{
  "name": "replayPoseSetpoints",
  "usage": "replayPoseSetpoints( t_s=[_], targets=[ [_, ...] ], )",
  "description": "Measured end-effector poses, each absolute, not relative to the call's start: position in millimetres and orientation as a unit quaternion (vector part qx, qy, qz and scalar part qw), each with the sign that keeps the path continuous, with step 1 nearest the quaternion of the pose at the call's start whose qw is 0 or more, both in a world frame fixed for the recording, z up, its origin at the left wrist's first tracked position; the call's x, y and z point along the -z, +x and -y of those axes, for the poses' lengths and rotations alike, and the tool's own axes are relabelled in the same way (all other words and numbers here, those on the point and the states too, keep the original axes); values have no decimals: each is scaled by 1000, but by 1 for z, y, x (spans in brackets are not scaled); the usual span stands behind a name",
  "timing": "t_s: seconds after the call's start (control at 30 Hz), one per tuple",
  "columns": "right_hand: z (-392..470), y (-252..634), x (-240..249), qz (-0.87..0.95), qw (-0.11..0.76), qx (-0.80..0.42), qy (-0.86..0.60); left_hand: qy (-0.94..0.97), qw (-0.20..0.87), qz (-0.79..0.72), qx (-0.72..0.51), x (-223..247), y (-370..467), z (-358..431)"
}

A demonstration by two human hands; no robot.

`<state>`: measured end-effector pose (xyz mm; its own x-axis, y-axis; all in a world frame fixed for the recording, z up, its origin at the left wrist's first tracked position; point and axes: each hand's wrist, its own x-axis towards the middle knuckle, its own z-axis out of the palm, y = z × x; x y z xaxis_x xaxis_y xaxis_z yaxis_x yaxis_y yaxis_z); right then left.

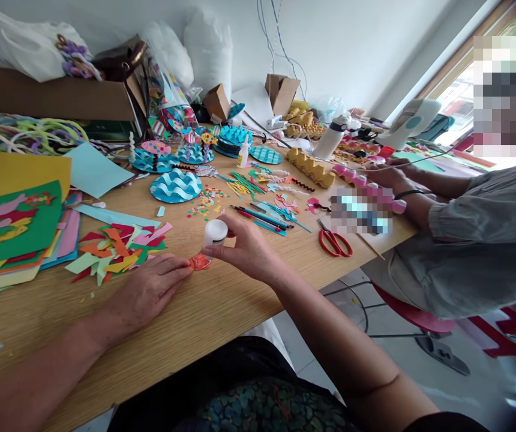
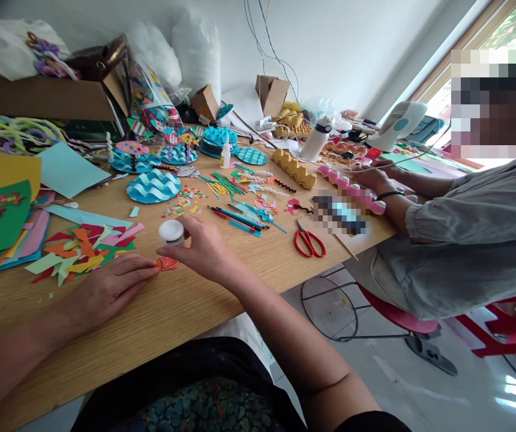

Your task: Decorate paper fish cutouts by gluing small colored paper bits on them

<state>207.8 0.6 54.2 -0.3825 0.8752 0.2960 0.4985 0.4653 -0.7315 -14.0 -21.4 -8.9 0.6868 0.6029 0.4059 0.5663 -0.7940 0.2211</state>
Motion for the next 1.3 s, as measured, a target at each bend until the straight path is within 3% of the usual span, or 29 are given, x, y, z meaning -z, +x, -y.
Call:
replayPoseSetpoints(
  t_s=[1.03, 1.3],
  targets=[
    [-10, 204, -52, 761, 376, -266, -456, 918, 25, -331, -219, 11, -15, 21],
    [-18, 223, -38, 526, 541, -508, -415, 919, 19, -333, -209, 10, -16, 21]
  ],
)
